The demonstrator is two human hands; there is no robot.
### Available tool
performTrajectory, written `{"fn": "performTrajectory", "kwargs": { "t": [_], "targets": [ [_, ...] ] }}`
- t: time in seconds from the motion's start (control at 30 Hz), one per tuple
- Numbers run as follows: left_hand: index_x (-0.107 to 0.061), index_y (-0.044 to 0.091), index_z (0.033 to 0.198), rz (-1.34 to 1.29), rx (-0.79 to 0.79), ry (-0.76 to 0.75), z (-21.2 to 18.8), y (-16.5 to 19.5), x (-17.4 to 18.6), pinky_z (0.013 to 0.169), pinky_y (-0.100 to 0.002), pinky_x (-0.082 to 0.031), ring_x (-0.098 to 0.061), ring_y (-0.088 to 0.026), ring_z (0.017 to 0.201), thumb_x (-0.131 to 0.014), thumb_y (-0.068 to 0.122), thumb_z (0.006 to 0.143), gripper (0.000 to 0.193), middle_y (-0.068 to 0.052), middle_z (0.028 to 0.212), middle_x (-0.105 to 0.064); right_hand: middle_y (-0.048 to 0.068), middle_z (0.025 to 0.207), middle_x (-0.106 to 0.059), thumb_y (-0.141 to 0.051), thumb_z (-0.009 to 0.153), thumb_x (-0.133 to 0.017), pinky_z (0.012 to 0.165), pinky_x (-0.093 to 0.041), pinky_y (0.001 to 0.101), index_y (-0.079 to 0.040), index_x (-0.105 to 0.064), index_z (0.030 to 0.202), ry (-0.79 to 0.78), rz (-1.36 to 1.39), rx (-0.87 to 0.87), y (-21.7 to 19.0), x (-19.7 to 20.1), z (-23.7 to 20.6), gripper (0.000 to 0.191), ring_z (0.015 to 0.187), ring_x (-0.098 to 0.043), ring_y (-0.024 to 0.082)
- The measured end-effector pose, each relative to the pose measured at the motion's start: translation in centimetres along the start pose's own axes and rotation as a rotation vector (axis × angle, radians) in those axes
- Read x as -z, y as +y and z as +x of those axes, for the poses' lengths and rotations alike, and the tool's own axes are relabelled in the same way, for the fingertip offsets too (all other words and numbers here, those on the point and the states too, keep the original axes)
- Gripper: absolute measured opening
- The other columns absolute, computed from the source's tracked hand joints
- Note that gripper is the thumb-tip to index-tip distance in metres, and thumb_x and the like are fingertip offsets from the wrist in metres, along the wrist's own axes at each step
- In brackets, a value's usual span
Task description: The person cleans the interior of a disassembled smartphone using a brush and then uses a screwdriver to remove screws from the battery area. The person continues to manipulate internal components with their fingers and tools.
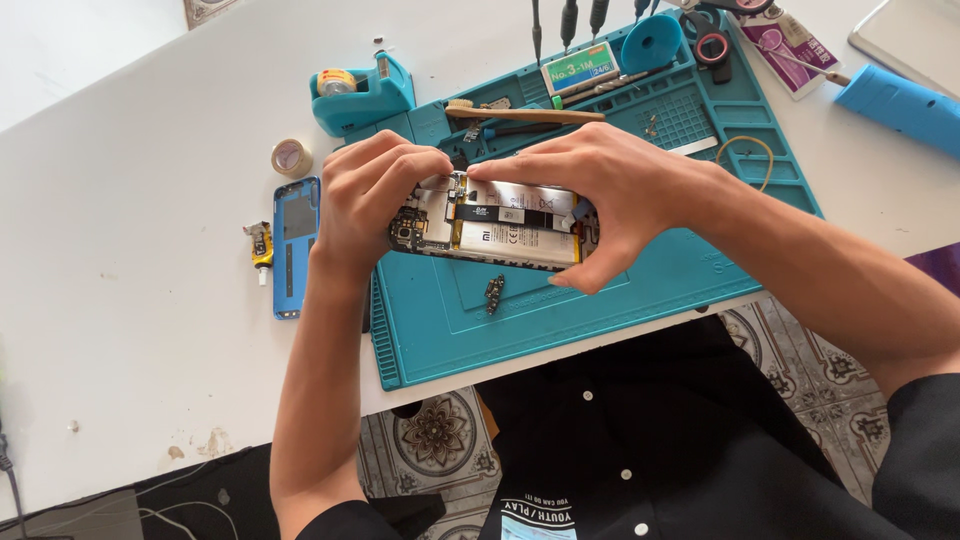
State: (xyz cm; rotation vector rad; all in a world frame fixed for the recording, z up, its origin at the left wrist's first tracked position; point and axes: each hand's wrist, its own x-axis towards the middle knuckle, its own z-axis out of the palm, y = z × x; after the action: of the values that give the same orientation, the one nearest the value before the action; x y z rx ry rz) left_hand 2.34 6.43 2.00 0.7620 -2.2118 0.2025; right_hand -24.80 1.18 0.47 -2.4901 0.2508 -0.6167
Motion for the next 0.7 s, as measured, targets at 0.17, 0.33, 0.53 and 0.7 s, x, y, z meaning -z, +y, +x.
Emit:
{"fn": "performTrajectory", "kwargs": {
  "t": [0.17,0.33,0.53,0.7],
  "targets": [
    [-0.069,0.008,0.097,0.005,-0.013,-0.011,0.10,0.09,-0.01,0.069,-0.033,-0.058,-0.072,-0.019,0.084,-0.081,0.007,0.084,0.017,-0.004,0.091,-0.074,0.014,0.099,-0.076,-0.044,0.051,-0.077,0.068,-0.063,0.0328,-0.005,-0.050,0.151,0.019,-0.003,0.036,0.20,-0.04,-0.12,0.110,0.075,-0.075,0.023],
    [-0.070,0.009,0.093,0.018,-0.020,-0.016,0.14,0.19,0.01,0.068,-0.032,-0.057,-0.071,-0.018,0.083,-0.081,0.009,0.084,0.014,-0.002,0.090,-0.074,0.015,0.102,-0.076,-0.044,0.050,-0.077,0.071,-0.063,0.0337,-0.006,-0.050,0.150,0.015,-0.005,0.024,0.37,-0.12,-0.25,0.111,0.078,-0.076,0.024],
    [-0.069,0.010,0.091,0.033,-0.027,-0.012,0.16,0.15,-0.03,0.067,-0.032,-0.056,-0.071,-0.017,0.081,-0.081,0.010,0.084,0.013,-0.002,0.090,-0.074,0.016,0.108,-0.076,-0.043,0.049,-0.077,0.075,-0.063,0.0344,-0.006,-0.050,0.150,0.017,0.012,0.032,0.35,0.04,-0.18,0.111,0.082,-0.076,0.025],
    [-0.070,0.010,0.093,0.030,-0.031,-0.007,-0.15,0.02,-0.19,0.066,-0.031,-0.056,-0.072,-0.016,0.082,-0.081,0.010,0.086,0.013,-0.003,0.094,-0.076,0.016,0.110,-0.076,-0.043,0.051,-0.078,0.079,-0.063,0.0345,-0.005,-0.050,0.151,0.020,0.032,0.038,0.23,0.22,-0.18,0.110,0.085,-0.076,0.025]
  ]
}}
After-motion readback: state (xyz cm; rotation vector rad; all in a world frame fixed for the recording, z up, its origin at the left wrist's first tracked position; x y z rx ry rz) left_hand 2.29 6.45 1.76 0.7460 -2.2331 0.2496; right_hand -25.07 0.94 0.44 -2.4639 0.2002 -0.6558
